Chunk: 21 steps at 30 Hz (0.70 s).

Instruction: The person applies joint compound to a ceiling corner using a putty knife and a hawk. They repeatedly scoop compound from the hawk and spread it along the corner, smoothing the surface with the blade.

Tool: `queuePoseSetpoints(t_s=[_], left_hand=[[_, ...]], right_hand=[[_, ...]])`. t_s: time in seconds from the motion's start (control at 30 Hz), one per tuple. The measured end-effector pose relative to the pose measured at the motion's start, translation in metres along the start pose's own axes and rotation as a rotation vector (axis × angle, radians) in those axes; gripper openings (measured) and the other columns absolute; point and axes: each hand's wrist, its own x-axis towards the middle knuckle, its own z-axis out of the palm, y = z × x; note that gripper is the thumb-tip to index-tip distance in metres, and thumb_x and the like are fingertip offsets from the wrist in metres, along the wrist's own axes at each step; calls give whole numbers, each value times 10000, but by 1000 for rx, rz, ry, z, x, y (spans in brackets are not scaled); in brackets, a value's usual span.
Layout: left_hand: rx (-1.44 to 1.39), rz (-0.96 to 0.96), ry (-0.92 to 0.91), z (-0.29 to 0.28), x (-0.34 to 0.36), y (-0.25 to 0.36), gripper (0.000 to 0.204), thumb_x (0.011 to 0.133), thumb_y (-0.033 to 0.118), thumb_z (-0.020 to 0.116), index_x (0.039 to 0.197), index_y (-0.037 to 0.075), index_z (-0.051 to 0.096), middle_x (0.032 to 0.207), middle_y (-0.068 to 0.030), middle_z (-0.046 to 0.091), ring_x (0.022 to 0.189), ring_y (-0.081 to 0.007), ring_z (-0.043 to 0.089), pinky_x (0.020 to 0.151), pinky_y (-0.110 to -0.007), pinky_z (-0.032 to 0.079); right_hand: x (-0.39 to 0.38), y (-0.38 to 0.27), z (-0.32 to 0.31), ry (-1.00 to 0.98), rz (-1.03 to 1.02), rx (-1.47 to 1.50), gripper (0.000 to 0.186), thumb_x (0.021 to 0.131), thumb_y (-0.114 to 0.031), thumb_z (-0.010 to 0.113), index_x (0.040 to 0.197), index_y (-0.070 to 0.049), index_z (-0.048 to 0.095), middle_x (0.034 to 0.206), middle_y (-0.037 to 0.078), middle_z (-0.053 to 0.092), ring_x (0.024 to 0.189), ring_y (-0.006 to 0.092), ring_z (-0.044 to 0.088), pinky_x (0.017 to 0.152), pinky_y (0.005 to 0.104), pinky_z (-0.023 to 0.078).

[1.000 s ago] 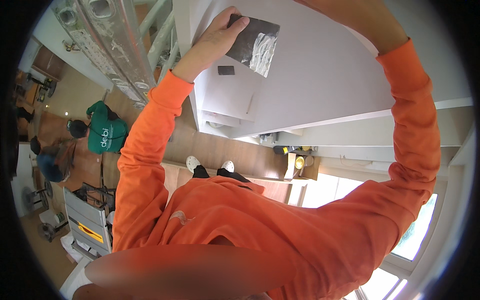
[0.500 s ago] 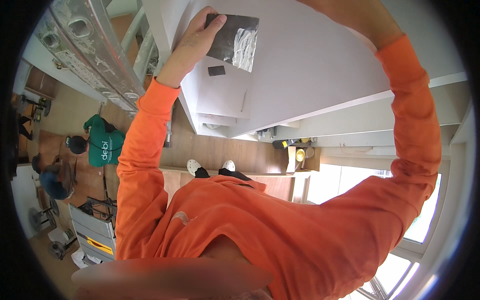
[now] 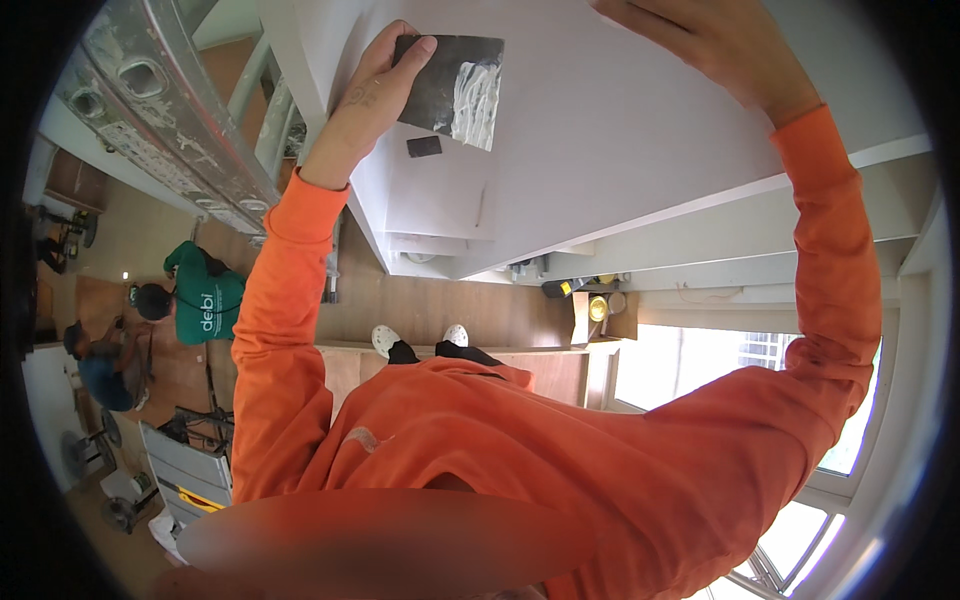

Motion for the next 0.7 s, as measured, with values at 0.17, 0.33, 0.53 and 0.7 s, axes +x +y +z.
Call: queuePoseSetpoints(t_s=[0.17, 0.33, 0.53, 0.7], left_hand=[[-30, 26, 28, 3, -2, -2, 281, 995, 360, 614, 1096, 101, 575, 766, 47, 377, 694, -81, 322, 613, -256, 292], [-36, 3, 8, 3, 1, -7, 296, 988, 368, 618, 1091, 94, 576, 782, 35, 393, 712, -88, 338, 630, -260, 307], [40, 47, 22, 2, 3, -7, 317, 986, 385, 617, 1092, 89, 575, 786, 32, 402, 725, -91, 343, 638, -257, 309], [3, 4, 34, 3, -1, -4, 318, 988, 387, 613, 1100, 92, 576, 777, 38, 387, 715, -87, 332, 624, -264, 298]], right_hand=[[4, 2, 5, 85, 12, -1, 616, 749, -18, 678, 1349, -146, 624, 1129, 15, 618, 847, 200, 582, 693, 329, 516], [58, 15, 13, 244, -134, -41, 389, 836, -120, 629, 1224, -91, 656, 1010, 42, 585, 749, 189, 568, 570, 322, 483], [24, 0, -3, 38, -21, -2, 629, 751, -11, 681, 1359, -155, 616, 1148, 15, 620, 869, 206, 596, 704, 327, 525], [23, 1, 0, 15, -37, -47, 504, 798, -29, 662, 1294, -116, 645, 1104, 35, 608, 842, 212, 597, 673, 334, 518]])
